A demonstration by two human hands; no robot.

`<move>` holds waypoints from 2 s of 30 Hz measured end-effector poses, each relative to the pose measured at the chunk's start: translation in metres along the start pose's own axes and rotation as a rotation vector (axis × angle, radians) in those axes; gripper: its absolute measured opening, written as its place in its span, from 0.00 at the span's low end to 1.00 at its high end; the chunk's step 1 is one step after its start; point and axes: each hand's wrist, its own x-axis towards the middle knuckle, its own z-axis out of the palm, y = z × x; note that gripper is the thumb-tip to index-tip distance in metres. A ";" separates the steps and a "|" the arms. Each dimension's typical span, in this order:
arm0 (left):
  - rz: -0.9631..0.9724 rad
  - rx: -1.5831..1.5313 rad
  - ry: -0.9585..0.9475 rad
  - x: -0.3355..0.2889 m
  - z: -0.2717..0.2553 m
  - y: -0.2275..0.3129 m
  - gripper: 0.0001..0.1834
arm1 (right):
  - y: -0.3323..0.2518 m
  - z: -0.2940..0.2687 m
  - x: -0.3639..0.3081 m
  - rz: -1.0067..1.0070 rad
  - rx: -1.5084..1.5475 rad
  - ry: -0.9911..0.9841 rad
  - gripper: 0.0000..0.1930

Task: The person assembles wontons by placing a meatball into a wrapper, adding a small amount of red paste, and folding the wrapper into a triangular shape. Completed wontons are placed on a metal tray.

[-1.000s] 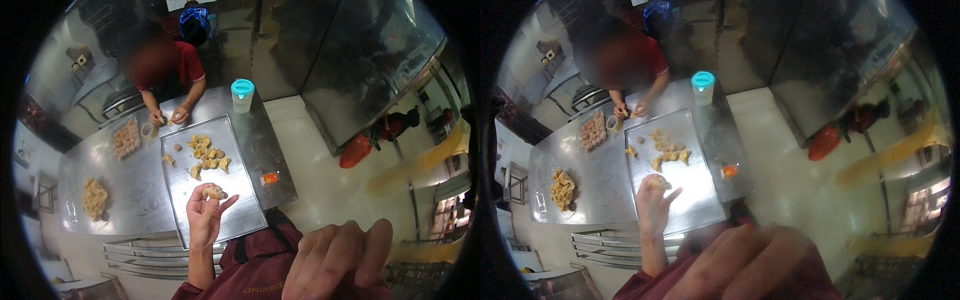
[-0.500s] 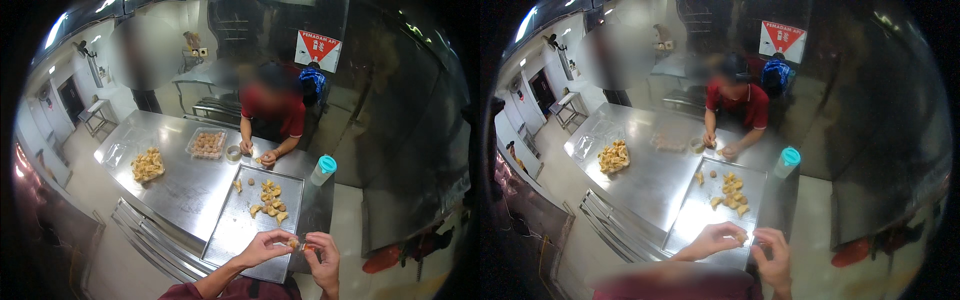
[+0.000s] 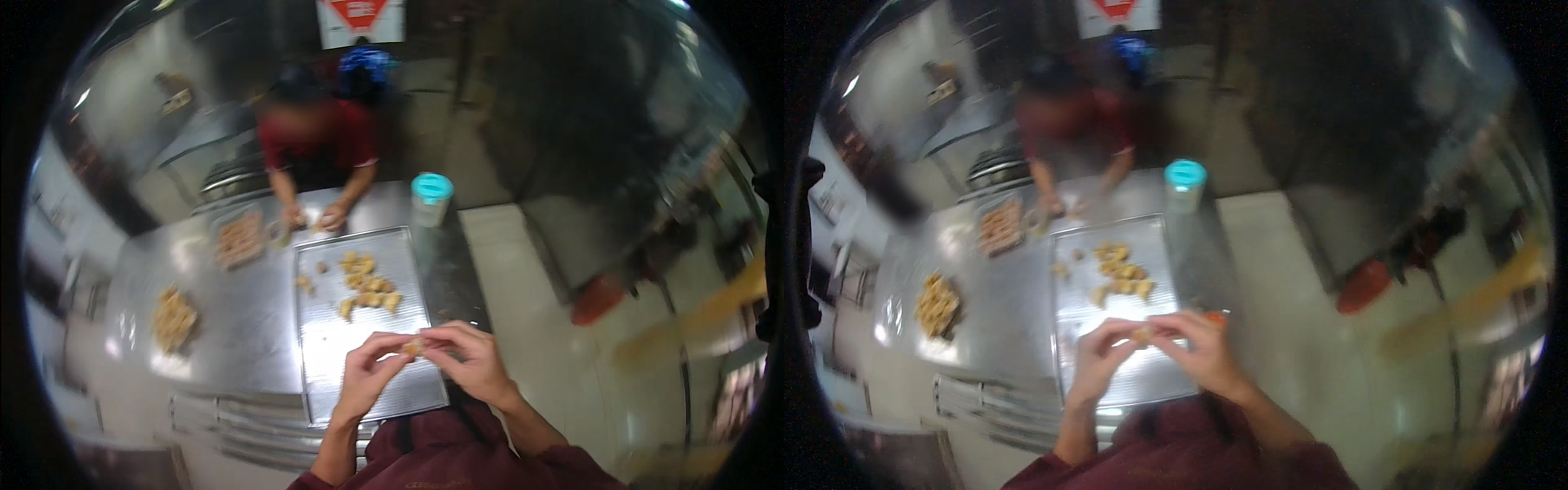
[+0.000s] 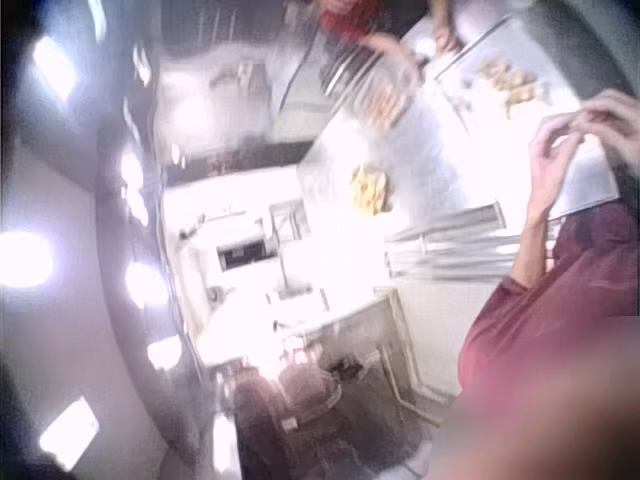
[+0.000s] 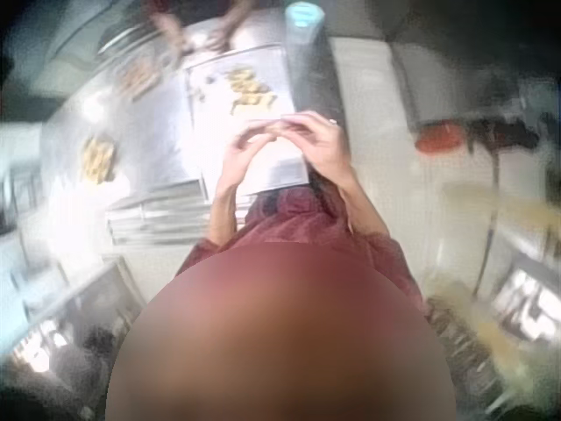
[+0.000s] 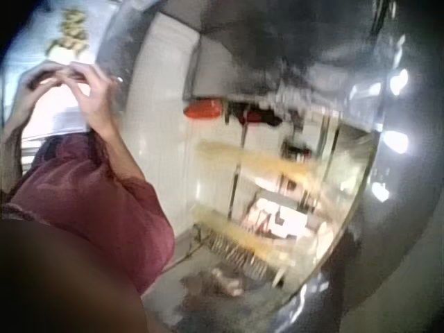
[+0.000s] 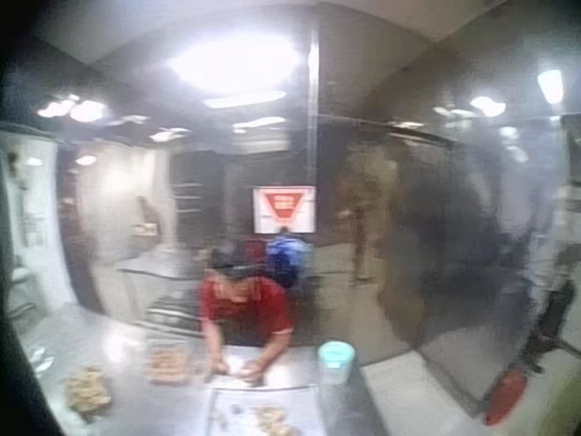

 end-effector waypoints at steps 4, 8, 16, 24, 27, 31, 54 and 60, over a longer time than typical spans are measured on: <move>-0.036 0.003 0.097 0.004 0.010 -0.003 0.18 | 0.014 -0.003 0.000 -0.115 -0.089 0.056 0.15; -0.049 0.048 0.161 0.009 0.017 -0.010 0.16 | 0.020 -0.004 -0.005 -0.083 0.004 0.106 0.15; -0.072 0.104 0.104 0.018 0.025 -0.007 0.18 | 0.011 -0.004 -0.010 -0.213 -0.171 0.147 0.24; -0.031 -0.139 -0.014 0.022 0.031 -0.009 0.17 | 0.020 -0.002 -0.011 -0.207 -0.209 0.211 0.33; -0.046 -0.163 0.008 0.024 0.032 -0.007 0.18 | 0.022 -0.005 -0.010 -0.187 -0.165 0.171 0.35; -0.034 -0.129 0.055 0.020 0.031 -0.008 0.18 | 0.023 -0.003 -0.011 -0.190 -0.138 0.163 0.37; 0.059 0.057 0.114 0.027 0.037 -0.016 0.15 | 0.037 -0.002 -0.008 -0.149 -0.091 0.205 0.37; 0.131 0.157 0.118 0.033 0.041 -0.019 0.16 | 0.040 -0.001 -0.005 -0.056 -0.056 0.277 0.35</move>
